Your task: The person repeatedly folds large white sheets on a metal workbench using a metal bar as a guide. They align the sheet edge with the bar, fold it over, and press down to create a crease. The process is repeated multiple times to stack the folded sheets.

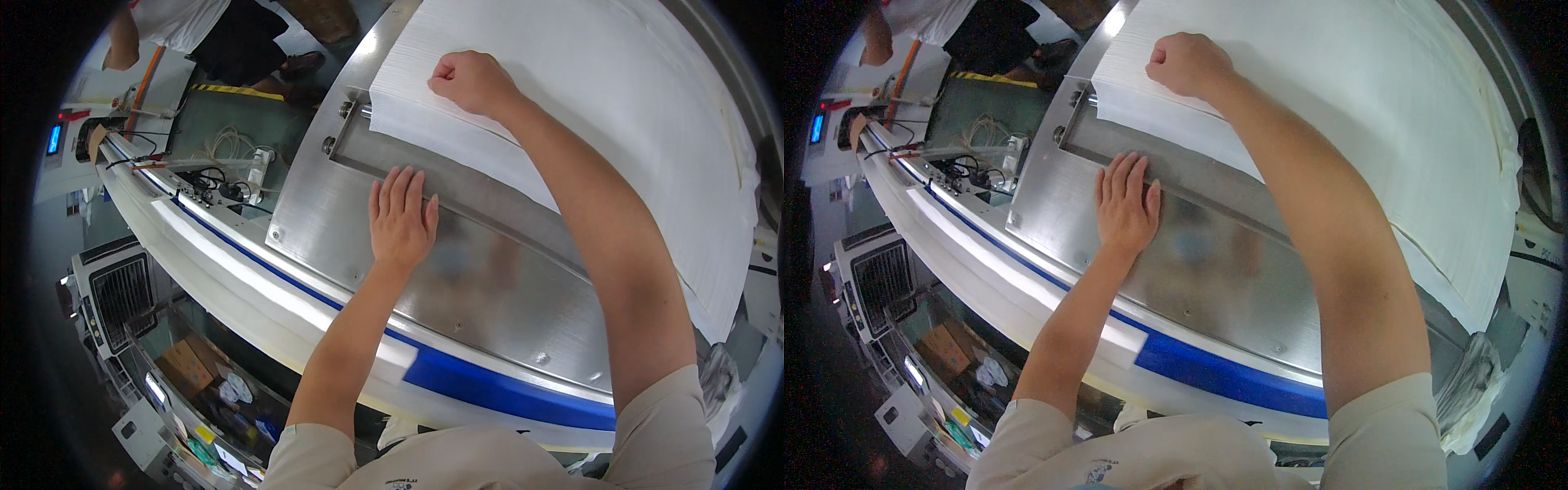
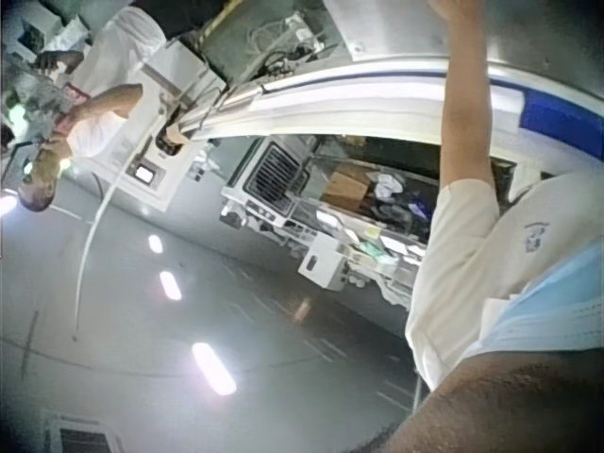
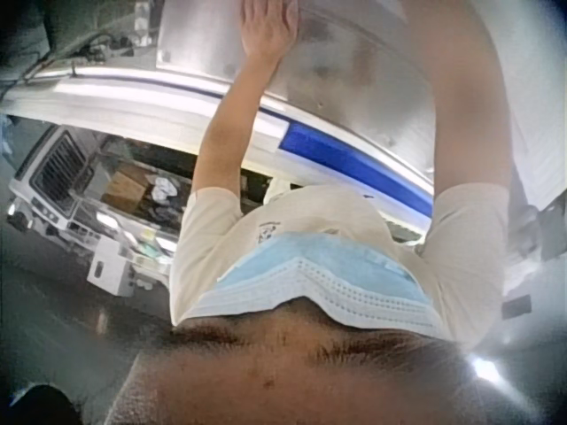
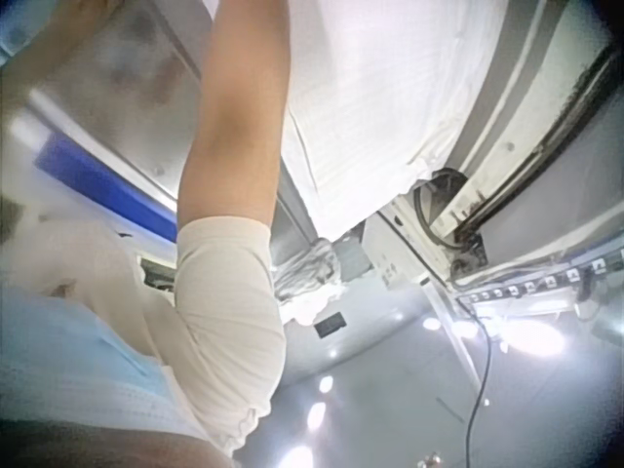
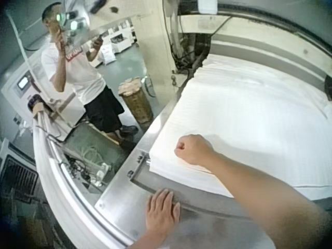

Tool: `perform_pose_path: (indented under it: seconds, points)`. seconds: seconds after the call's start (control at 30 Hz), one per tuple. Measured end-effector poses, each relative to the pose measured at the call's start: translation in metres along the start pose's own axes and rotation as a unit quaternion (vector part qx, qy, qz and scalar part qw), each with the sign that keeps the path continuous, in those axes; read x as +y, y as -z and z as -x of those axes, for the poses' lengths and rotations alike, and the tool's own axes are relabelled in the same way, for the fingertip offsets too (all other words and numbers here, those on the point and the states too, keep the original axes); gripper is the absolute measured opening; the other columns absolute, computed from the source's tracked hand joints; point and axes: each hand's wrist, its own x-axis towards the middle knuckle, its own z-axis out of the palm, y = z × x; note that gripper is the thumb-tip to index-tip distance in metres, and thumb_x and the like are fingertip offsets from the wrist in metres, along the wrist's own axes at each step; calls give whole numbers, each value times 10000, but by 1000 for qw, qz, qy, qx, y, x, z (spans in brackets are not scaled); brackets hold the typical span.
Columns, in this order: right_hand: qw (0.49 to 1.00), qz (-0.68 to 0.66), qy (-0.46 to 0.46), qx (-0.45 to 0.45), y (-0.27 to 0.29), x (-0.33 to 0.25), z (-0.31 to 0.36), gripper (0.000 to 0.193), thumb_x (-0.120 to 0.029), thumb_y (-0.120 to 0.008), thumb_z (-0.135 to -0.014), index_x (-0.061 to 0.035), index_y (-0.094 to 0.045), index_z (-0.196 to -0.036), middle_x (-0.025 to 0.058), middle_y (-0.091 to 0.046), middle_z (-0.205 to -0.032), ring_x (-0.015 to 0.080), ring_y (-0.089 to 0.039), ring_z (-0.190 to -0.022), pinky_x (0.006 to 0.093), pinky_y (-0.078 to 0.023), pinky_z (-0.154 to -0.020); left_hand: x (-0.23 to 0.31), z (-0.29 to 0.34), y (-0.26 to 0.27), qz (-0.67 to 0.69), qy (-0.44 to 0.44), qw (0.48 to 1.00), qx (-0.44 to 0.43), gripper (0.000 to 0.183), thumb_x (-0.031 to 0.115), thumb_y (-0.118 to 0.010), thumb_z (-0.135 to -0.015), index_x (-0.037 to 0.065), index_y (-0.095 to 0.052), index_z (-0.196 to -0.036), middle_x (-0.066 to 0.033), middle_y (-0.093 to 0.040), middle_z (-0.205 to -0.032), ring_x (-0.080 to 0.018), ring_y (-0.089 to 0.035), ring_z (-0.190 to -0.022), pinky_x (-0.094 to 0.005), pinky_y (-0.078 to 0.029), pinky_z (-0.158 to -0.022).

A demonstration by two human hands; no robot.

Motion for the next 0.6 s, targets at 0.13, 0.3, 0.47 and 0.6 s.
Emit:
perform_pose_path:
  seconds: [0.13, 0.3, 0.47, 0.6]
  points:
    - [1000, 11, -24, 14, -1, 2, 6, 175, -281, -596, -743, -135, -667, -808, 39, -666, -781, 236, -626, -745, 361, -498, -696, -4, -10, 1, 40, 5, 999, 29, 383, 242, -489, -865, 65, -493, -1205, -131, -491, -1220, -315, -442, -1140, -453, -283, -997]
    - [999, 24, -26, 30, 1, 6, 6, 197, -317, -620, -767, -135, -660, -830, 2, -659, -735, 169, -612, -685, 307, -479, -636, -26, -75, 1, -2, -18, 992, 128, 408, 198, -510, -837, 79, -477, -1226, -128, -491, -1218, -312, -461, -1104, -438, -292, -976]
    - [999, 9, -37, 27, -1, 3, 5, 195, -329, -625, -766, -147, -664, -823, -4, -654, -719, 166, -607, -670, 309, -478, -626, -41, -115, -2, -56, -78, 983, 155, 419, 174, -507, -823, 112, -477, -1236, -78, -490, -1246, -262, -457, -1144, -431, -291, -981]
    - [999, 6, -29, 37, 1, 4, 5, 201, -335, -624, -768, -143, -665, -812, -4, -653, -713, 166, -606, -666, 310, -478, -621, -46, -119, -10, -79, -102, 981, 145, 405, 178, -510, -813, 115, -490, -1212, -57, -510, -1224, -243, -462, -1145, -419, -291, -982]
